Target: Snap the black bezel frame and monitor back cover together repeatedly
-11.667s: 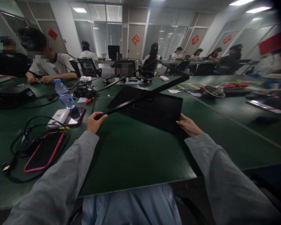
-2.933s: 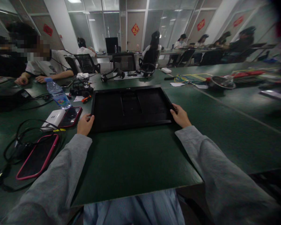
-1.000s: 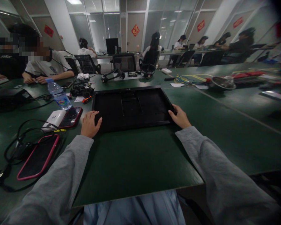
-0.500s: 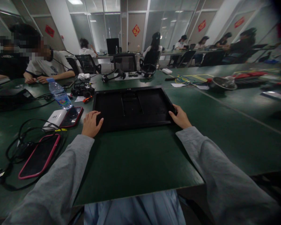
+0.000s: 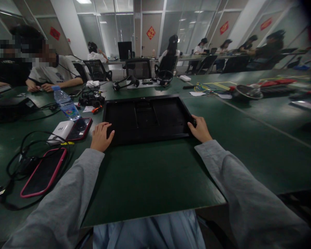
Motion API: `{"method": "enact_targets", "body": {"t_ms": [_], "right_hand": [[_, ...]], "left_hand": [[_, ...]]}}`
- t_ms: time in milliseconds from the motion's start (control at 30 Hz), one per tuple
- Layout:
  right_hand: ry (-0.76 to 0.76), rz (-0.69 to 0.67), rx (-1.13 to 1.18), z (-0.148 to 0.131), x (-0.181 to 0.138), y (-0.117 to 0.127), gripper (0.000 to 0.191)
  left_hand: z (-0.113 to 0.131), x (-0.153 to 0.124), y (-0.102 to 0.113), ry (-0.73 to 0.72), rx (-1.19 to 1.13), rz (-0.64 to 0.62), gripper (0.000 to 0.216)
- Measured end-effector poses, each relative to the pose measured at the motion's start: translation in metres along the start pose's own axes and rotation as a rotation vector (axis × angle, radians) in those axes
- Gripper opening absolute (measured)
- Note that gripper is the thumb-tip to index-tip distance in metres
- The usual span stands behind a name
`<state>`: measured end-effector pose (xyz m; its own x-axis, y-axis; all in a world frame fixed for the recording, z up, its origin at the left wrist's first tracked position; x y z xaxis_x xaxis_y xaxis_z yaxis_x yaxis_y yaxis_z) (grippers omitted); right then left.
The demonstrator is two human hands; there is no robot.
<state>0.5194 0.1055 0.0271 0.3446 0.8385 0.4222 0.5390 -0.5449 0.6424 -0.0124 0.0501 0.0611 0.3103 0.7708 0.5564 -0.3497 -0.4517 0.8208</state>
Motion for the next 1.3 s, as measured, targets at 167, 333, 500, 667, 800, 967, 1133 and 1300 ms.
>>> {"method": "enact_targets", "body": {"t_ms": [167, 333, 500, 667, 800, 967, 1133, 1300], "right_hand": [[0.004, 0.004, -0.020, -0.0013, 0.0000, 0.0010, 0.062], [0.015, 0.003, -0.013, -0.0004, 0.0006, 0.0003, 0.063], [0.008, -0.009, -0.014, 0.0035, 0.0017, -0.0024, 0.069], [0.007, -0.020, 0.010, 0.0024, 0.0009, -0.0023, 0.068], [-0.002, -0.028, 0.013, 0.0022, 0.0009, -0.0020, 0.067], [0.007, -0.024, -0.010, 0.0054, 0.0030, -0.0044, 0.068], [0.023, -0.006, -0.026, 0.0073, 0.0034, -0.0065, 0.065], [0.028, -0.005, -0.034, 0.0066, 0.0028, -0.0062, 0.064]], "left_hand": [[-0.0001, -0.0001, 0.0000, 0.000, -0.009, 0.010, 0.043], [-0.0005, -0.0005, -0.0005, 0.004, -0.016, 0.008, 0.042], [0.0013, -0.0005, 0.0005, 0.007, -0.016, 0.002, 0.042], [0.0014, -0.0002, 0.0000, 0.010, -0.020, -0.009, 0.043], [0.0002, -0.0004, -0.0005, 0.011, -0.019, -0.005, 0.042], [0.0008, -0.0005, -0.0003, 0.003, -0.007, -0.007, 0.041], [0.0013, -0.0006, 0.0000, -0.006, 0.003, -0.001, 0.040], [-0.0013, -0.0011, -0.0026, -0.012, 0.008, -0.006, 0.040]]}}
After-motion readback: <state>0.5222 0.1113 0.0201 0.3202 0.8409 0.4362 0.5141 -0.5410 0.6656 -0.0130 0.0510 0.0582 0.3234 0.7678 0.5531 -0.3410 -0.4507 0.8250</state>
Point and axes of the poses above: each hand's wrist, its own x-axis towards the middle knuckle, its own y-axis out of the back of the hand, z = x × y, the point moved 7 cm from there along x, towards the middle knuckle, and after that the axes turned 14 degrees about -y, right-handed, at the moved point
